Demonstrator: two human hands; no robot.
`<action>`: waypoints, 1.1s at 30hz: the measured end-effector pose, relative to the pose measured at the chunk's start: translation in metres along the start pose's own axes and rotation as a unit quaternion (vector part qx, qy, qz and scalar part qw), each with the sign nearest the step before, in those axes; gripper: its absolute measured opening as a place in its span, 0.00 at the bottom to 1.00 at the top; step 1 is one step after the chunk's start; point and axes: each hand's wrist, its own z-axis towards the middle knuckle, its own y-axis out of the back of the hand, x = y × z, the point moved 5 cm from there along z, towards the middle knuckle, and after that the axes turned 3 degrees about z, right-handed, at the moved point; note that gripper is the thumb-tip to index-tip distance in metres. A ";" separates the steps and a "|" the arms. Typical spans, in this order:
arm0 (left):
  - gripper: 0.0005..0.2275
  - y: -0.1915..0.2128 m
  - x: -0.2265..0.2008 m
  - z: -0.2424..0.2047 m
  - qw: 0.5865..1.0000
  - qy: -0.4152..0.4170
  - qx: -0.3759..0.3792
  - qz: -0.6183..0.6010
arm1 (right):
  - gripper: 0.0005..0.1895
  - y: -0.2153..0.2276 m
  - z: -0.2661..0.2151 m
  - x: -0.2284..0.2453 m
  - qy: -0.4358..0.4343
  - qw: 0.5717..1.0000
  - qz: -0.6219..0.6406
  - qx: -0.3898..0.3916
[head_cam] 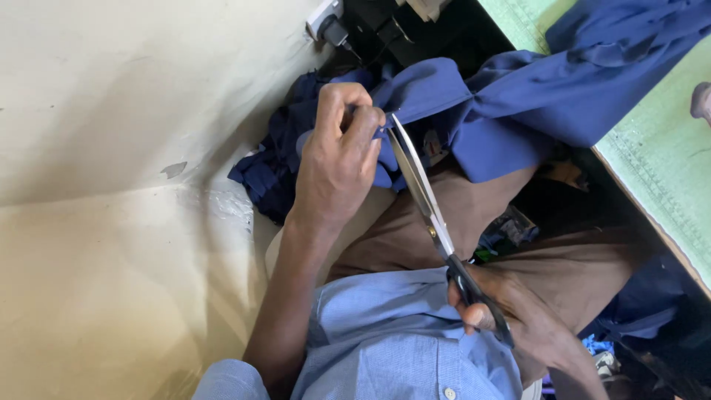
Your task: Trimming excess threads and fabric from a blue garment using tailor scissors
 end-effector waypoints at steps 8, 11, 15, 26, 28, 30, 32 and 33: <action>0.09 0.012 -0.001 0.001 0.997 0.005 -0.068 -0.029 | 0.38 0.008 0.005 0.007 0.051 0.999 0.000 -0.018; 0.07 0.017 -0.003 -0.003 0.994 -0.019 -0.111 -0.007 | 0.40 0.008 0.006 0.007 0.054 0.998 -0.031 -0.014; 0.09 0.017 0.002 -0.009 0.991 -0.069 -0.116 0.023 | 0.41 0.011 0.004 0.009 0.052 0.996 -0.076 -0.021; 0.10 0.029 -0.004 -0.004 0.995 -0.084 -0.057 0.016 | 0.28 0.026 -0.012 -0.010 -0.057 0.981 -0.165 -0.083; 0.10 0.031 -0.004 -0.001 0.993 -0.089 -0.062 0.038 | 0.26 0.028 -0.016 -0.016 -0.064 0.979 -0.166 -0.098; 0.08 0.035 -0.002 0.000 0.992 -0.091 -0.082 0.028 | 0.28 0.033 -0.020 -0.022 -0.029 0.972 -0.202 -0.113; 0.09 0.030 0.006 0.000 0.993 -0.081 -0.089 0.017 | 0.27 0.030 -0.018 -0.015 -0.020 0.982 -0.155 -0.107; 0.13 0.027 0.011 0.000 0.993 -0.072 -0.097 0.005 | 0.27 0.029 -0.018 -0.011 -0.011 0.989 -0.107 -0.102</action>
